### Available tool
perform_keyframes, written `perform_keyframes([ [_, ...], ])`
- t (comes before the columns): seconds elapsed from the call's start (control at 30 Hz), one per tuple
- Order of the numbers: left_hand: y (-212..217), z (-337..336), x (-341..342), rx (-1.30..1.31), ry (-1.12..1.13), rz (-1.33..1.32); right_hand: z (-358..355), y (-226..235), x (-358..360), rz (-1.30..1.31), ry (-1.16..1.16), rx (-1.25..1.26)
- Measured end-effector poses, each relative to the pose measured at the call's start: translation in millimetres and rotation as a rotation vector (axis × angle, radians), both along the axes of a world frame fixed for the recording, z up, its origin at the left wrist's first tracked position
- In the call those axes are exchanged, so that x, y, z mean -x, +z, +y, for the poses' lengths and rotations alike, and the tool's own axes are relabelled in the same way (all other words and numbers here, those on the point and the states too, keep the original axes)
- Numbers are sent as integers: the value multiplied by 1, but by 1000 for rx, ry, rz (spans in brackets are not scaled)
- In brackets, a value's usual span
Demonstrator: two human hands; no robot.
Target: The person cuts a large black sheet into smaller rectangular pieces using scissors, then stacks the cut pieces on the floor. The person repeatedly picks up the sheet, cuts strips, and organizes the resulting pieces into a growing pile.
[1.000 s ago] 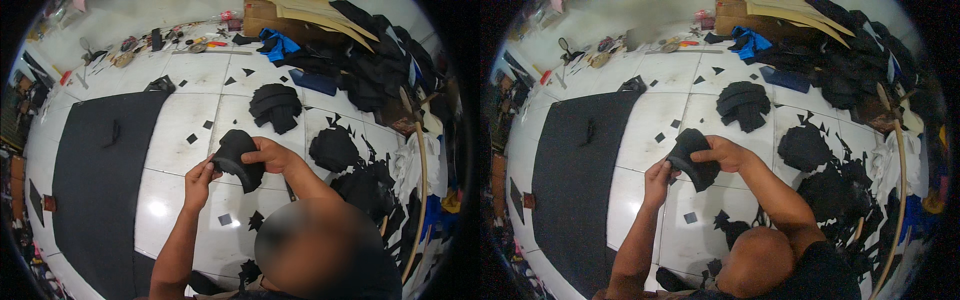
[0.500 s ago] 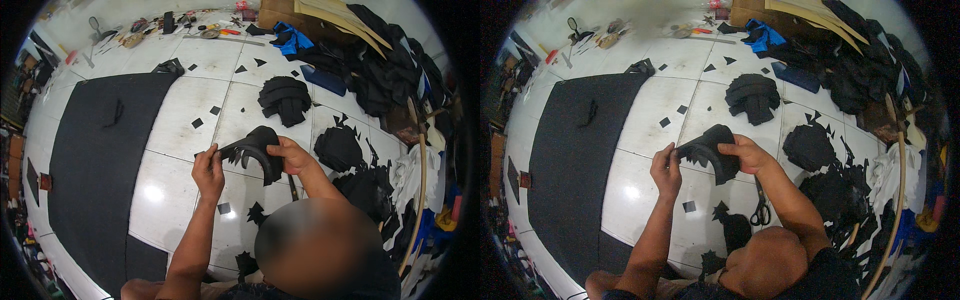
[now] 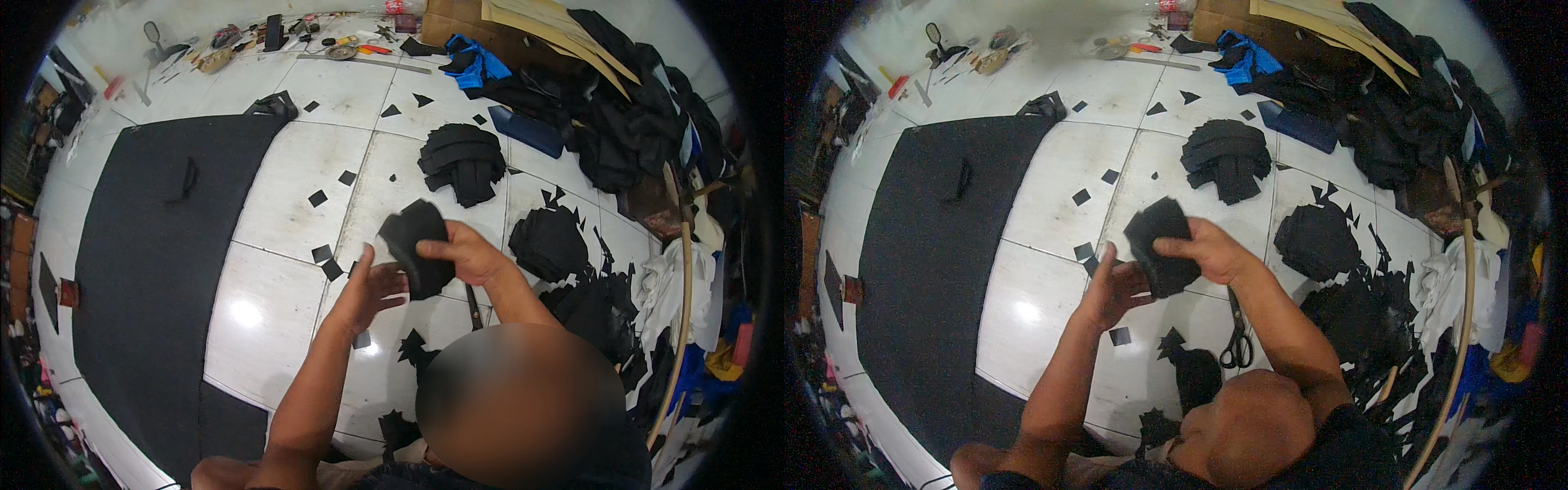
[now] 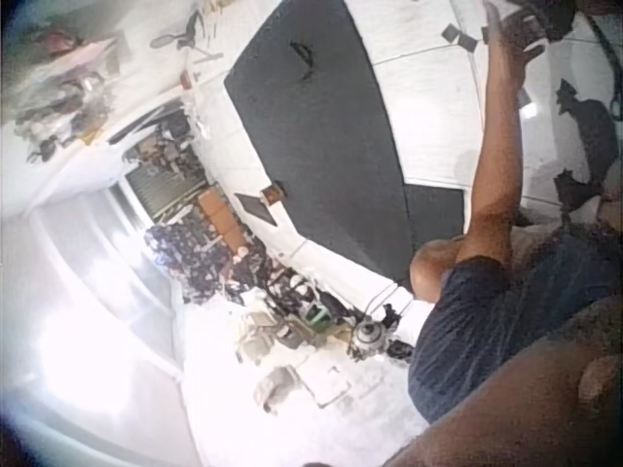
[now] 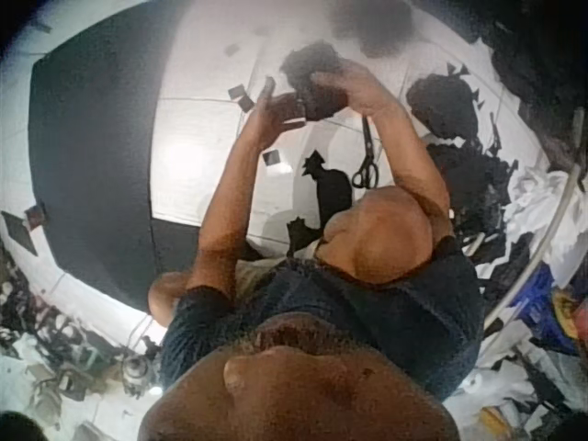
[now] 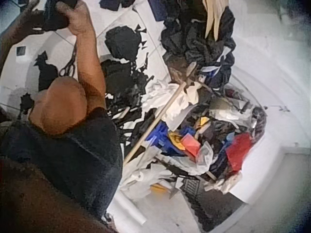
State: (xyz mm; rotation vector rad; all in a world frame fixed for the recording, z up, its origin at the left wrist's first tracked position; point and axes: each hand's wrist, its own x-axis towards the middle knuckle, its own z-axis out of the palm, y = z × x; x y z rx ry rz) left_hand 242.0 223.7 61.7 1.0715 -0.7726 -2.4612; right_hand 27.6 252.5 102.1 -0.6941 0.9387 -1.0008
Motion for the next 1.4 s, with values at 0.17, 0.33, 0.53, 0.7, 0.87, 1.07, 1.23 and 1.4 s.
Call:
perform_keyframes([
  [0.17, -2, -7, 10, -104, 298, 211, 11, -15, -29, 279, 241, -6],
  [0.33, -6, 0, 8, -174, 442, 126, 24, -46, -38, 170, 219, -8],
  [0.53, -23, 6, 12, 72, 565, 19, 24, -56, -50, 227, 154, 49],
  [0.7, -8, 6, 12, 5, 541, 15, 21, -55, -41, 360, 240, 30],
  [0.87, -12, 4, 12, -41, 531, 26, 24, -62, -43, 224, 199, 29],
  [1.07, -27, 3, 10, -33, 557, 72, 28, -67, -54, 277, 199, 68],
  [1.23, -43, -2, 11, -71, 418, 33, 25, -58, -42, 150, 217, -37],
  [1.4, -21, -3, 2, -146, 201, -171, 2, -34, 3, -24, 3, -191],
])
